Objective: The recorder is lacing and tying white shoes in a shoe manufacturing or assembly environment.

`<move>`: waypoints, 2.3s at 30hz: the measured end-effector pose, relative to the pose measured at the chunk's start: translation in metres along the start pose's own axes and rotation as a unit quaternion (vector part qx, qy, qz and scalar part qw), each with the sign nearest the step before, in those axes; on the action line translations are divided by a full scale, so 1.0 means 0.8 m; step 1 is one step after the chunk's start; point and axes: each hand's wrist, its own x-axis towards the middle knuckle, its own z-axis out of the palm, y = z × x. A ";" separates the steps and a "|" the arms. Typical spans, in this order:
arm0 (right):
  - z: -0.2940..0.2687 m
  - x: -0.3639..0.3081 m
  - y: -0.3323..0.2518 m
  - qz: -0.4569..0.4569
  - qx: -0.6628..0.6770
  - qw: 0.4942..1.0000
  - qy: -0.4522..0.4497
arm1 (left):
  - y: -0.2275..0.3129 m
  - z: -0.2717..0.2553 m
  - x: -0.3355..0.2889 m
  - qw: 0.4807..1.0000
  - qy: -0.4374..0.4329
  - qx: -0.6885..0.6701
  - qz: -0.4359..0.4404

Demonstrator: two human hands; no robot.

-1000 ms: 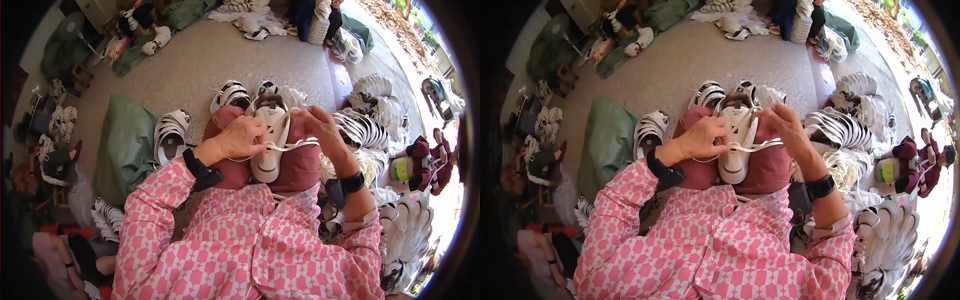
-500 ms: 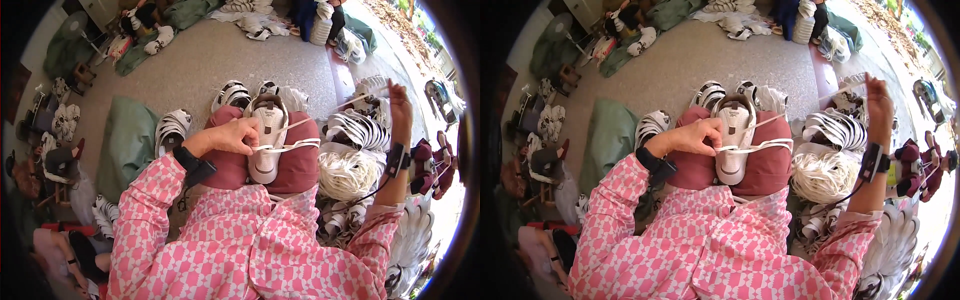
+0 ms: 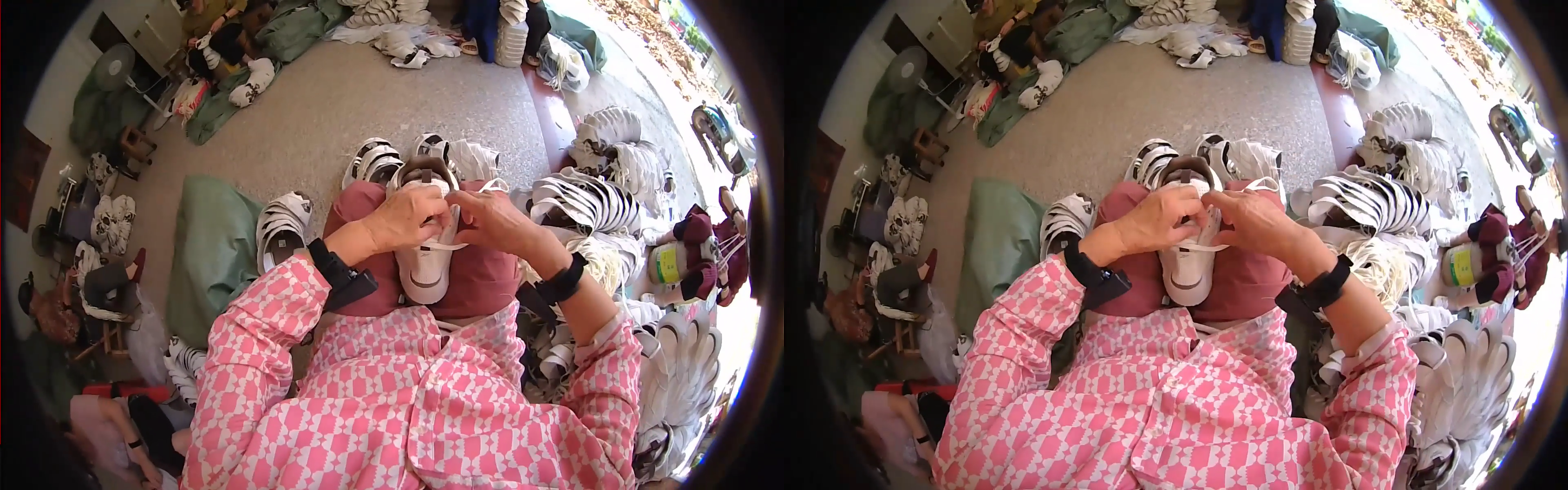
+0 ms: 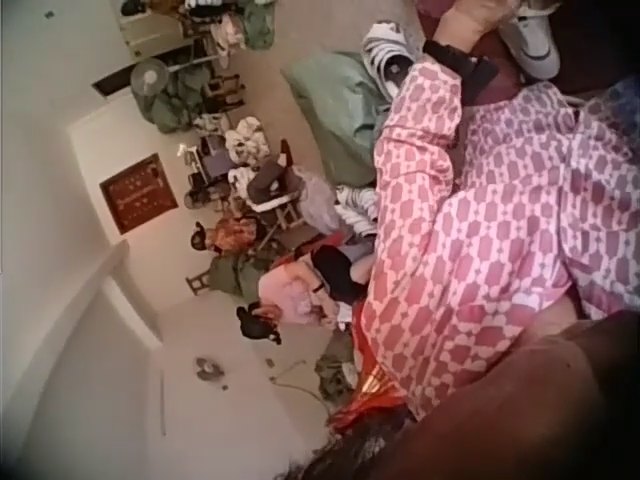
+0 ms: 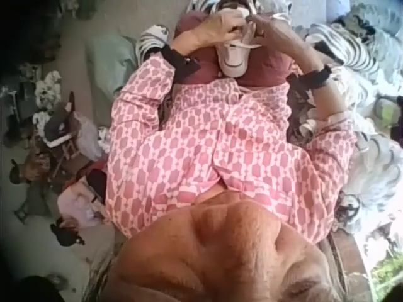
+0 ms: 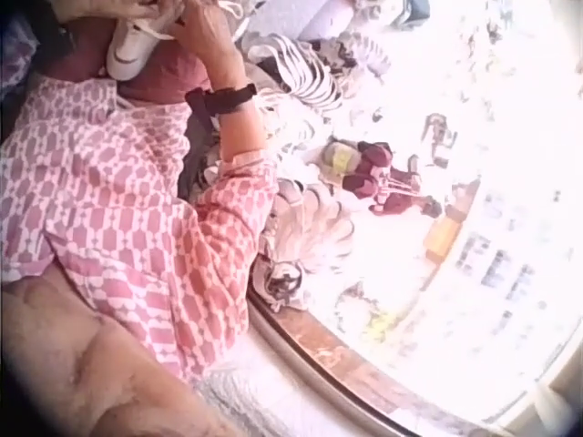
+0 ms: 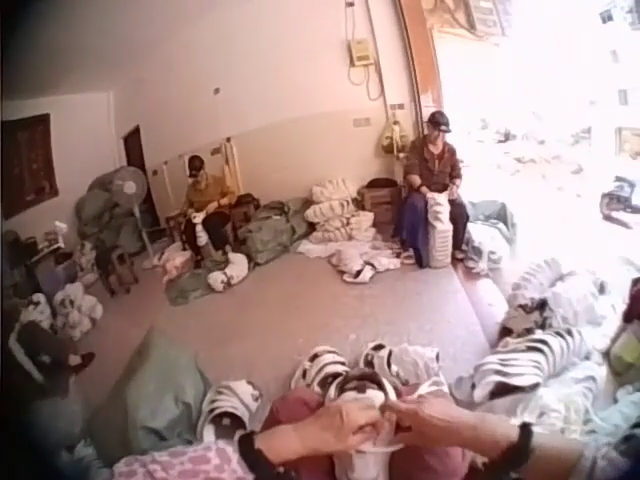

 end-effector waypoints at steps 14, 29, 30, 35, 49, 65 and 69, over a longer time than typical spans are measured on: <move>0.013 0.003 0.019 -0.124 -0.036 0.991 0.029 | 0.000 0.009 -0.006 0.995 -0.038 0.094 -0.009; 0.014 0.013 0.022 -0.090 -0.001 0.996 0.019 | 0.003 -0.008 -0.026 0.965 0.089 0.241 0.051; 0.014 0.013 0.022 -0.076 -0.011 0.997 0.017 | -0.003 -0.024 -0.036 0.945 0.100 0.309 0.050; 0.016 0.017 0.026 -0.099 -0.019 0.995 0.025 | -0.089 -0.226 -0.109 0.815 0.222 0.525 -0.108; 0.021 -0.033 0.006 -0.084 -0.067 0.977 0.186 | -0.079 -0.136 -0.152 0.938 0.189 0.216 -0.195; 0.071 -0.004 -0.005 -0.168 -0.161 0.940 0.251 | -0.017 -0.041 -0.030 0.997 0.001 0.022 -0.070; 0.076 -0.004 -0.005 -0.183 -0.193 0.925 0.270 | -0.016 -0.045 -0.030 0.993 -0.093 0.043 -0.053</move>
